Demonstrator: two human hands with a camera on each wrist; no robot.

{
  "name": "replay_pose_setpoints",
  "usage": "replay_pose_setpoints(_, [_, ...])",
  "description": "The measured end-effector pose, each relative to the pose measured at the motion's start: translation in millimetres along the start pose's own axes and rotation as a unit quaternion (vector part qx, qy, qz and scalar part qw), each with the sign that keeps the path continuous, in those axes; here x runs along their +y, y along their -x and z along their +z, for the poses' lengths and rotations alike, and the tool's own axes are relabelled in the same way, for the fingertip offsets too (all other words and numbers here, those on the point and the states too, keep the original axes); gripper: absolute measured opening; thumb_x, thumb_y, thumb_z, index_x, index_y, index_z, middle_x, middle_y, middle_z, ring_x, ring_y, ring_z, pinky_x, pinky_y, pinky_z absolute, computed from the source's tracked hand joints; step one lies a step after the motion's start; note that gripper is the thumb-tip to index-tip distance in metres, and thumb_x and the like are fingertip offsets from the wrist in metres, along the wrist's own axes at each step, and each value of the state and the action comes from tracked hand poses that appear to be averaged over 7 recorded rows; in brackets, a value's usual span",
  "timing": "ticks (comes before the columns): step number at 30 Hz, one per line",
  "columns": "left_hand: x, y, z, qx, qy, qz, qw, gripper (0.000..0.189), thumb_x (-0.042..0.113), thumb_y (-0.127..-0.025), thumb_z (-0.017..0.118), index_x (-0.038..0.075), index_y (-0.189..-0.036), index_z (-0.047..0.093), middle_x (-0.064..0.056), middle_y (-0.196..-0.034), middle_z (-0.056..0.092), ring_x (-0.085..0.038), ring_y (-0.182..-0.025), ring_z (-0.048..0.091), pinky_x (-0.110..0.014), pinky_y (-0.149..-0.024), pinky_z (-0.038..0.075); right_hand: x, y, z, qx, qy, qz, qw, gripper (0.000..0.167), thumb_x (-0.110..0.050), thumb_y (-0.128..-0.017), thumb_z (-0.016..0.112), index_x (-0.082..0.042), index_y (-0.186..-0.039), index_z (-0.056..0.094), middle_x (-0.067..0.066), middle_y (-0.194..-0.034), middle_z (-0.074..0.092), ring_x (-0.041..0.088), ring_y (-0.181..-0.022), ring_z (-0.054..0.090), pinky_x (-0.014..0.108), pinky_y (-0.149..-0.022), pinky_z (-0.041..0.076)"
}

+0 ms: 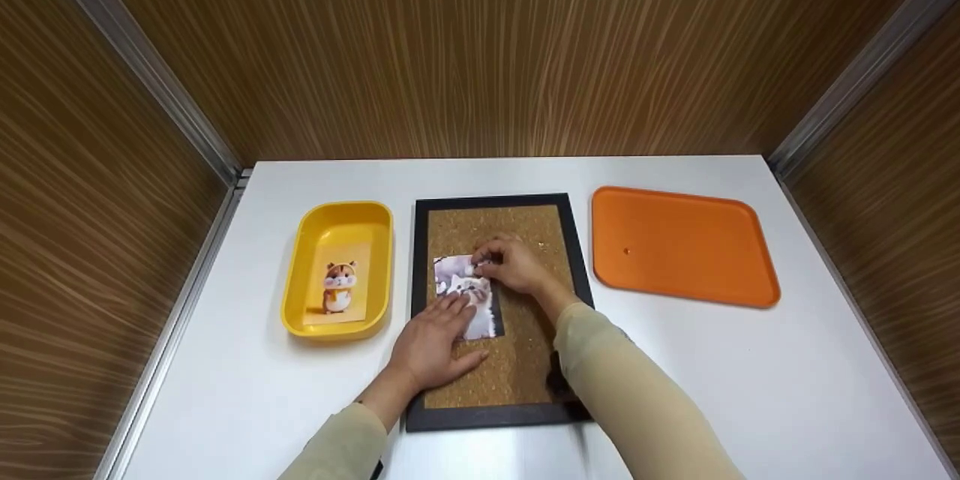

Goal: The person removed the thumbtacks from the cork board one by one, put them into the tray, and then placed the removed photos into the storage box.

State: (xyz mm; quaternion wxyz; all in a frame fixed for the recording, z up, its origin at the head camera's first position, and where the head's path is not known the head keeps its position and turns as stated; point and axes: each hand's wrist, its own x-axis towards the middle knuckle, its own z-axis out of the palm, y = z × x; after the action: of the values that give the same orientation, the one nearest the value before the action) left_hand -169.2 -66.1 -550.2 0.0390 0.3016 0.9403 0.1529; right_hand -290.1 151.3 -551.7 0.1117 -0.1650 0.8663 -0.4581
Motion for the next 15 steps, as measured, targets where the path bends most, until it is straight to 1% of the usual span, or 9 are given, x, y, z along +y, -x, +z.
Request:
replay_pose_setpoints(10, [-0.3, 0.2, 0.0, 0.0, 0.002, 0.001, 1.0, 0.082, 0.07, -0.099, 0.054, 0.01, -0.156, 0.054, -0.009, -0.164, 0.047, -0.027, -0.153, 0.041, -0.042, -0.128, 0.03, 1.0, 0.0, 0.2, 0.001, -0.009, -0.01, 0.9999, 0.008, -0.008, -0.093, 0.081, -0.005, -0.1, 0.08, 0.014, -0.126, 0.069, 0.036, -0.125, 0.057, 0.052, -0.117, 0.039])
replay_pose_setpoints(15, [-0.3, 0.5, -0.4, 0.0, 0.003, 0.002, 1.0, 0.082, 0.069, -0.099, 0.055, 0.01, -0.156, 0.054, -0.009, -0.164, 0.047, -0.027, -0.153, 0.041, -0.042, -0.128, 0.029, 1.3, -0.6, 0.0, 0.001, -0.007, -0.015, 0.9999, 0.006, -0.008, -0.092, 0.081, -0.005, -0.097, 0.079, 0.016, -0.127, 0.069, 0.037, -0.127, 0.056, 0.052, -0.118, 0.037])
